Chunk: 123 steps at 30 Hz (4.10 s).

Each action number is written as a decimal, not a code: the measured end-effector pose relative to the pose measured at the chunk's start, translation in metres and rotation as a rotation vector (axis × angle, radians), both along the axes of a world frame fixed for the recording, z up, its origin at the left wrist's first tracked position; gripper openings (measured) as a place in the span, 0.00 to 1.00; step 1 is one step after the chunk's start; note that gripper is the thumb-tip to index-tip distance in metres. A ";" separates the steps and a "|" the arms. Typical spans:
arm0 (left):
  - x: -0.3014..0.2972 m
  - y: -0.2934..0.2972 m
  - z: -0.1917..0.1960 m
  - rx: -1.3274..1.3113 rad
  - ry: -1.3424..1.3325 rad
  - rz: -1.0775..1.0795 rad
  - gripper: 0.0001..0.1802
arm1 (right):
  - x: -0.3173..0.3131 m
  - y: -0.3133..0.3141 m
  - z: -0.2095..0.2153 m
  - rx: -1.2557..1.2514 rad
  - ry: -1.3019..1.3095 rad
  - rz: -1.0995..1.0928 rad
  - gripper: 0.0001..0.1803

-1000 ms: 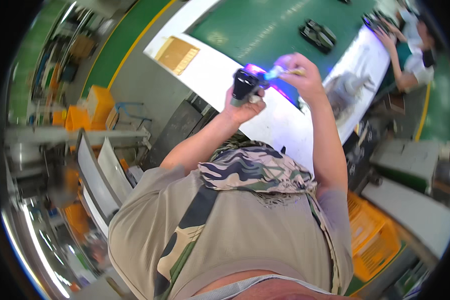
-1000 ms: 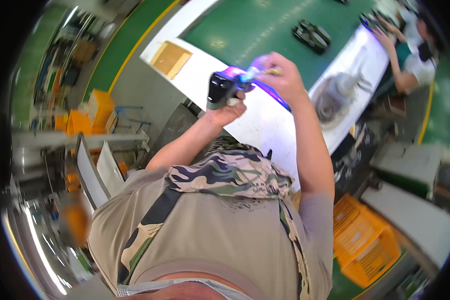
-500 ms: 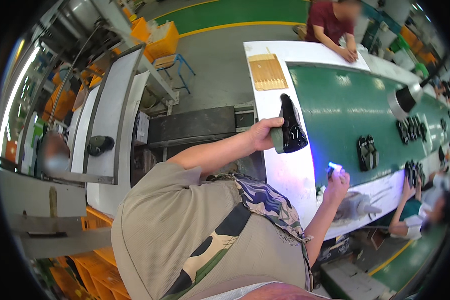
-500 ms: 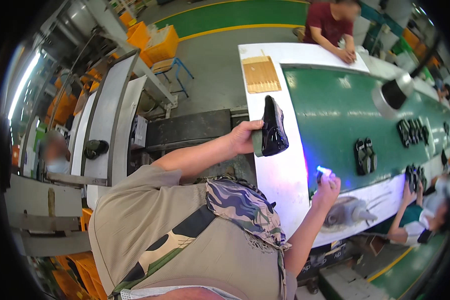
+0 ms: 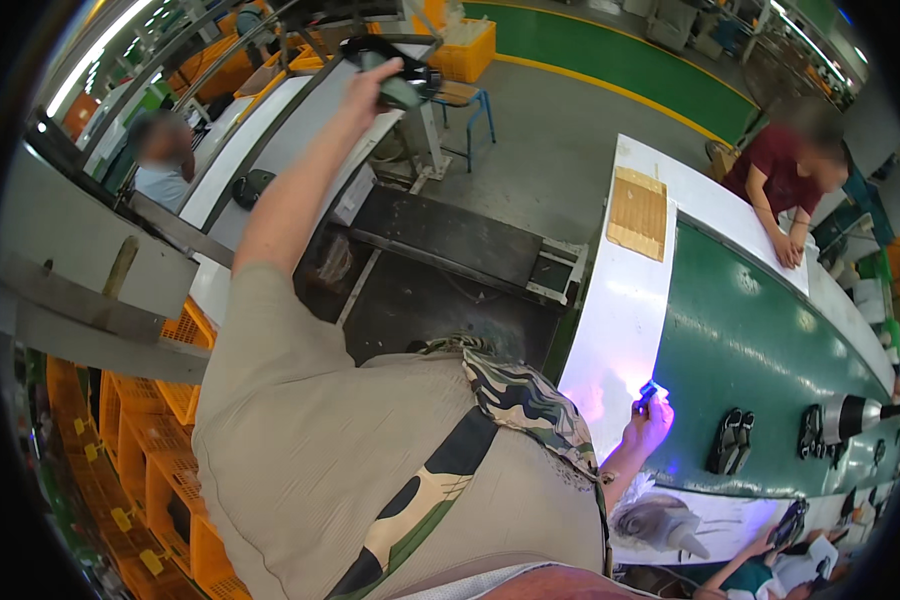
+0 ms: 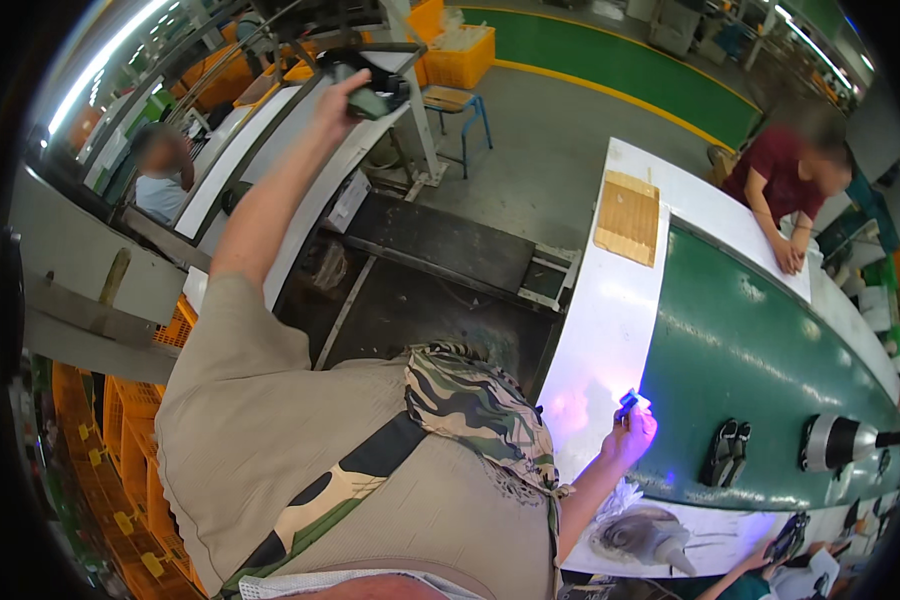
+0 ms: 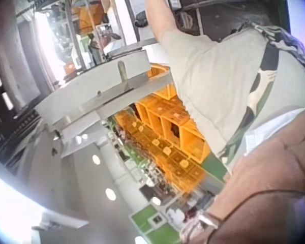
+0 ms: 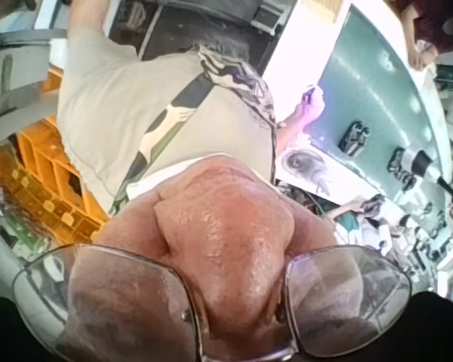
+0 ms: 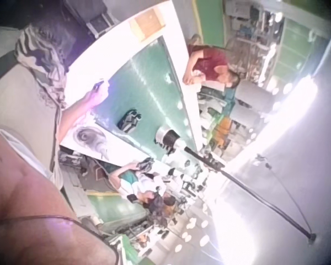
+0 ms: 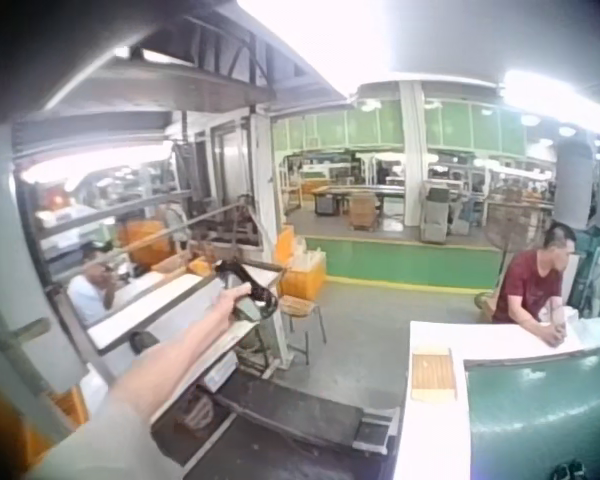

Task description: Cleaning and inspecting shoes at a manufacturing station using a cloth and a specialized tool.

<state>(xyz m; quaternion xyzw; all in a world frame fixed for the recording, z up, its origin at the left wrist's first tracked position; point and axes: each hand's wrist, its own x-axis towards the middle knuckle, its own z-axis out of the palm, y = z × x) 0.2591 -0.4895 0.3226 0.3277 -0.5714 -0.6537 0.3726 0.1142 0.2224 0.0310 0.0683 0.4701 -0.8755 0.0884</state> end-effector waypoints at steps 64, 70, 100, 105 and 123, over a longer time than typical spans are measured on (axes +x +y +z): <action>-0.420 0.906 -0.421 0.616 -0.959 -1.676 0.27 | 0.242 0.126 0.003 0.100 -0.495 -1.441 0.11; -0.393 0.819 -0.389 0.791 -0.655 -2.047 0.31 | 0.215 0.119 0.030 0.204 -0.392 -1.353 0.11; -0.295 0.563 -0.090 -1.290 1.237 -1.411 0.30 | -0.035 0.057 0.184 0.174 0.373 -0.633 0.14; -0.295 0.567 -0.098 -1.284 1.232 -1.376 0.31 | -0.036 0.055 0.169 0.176 0.372 -0.600 0.13; -0.301 0.605 -0.128 -1.348 0.585 -1.733 0.28 | 0.000 0.073 0.185 0.238 0.334 -0.578 0.12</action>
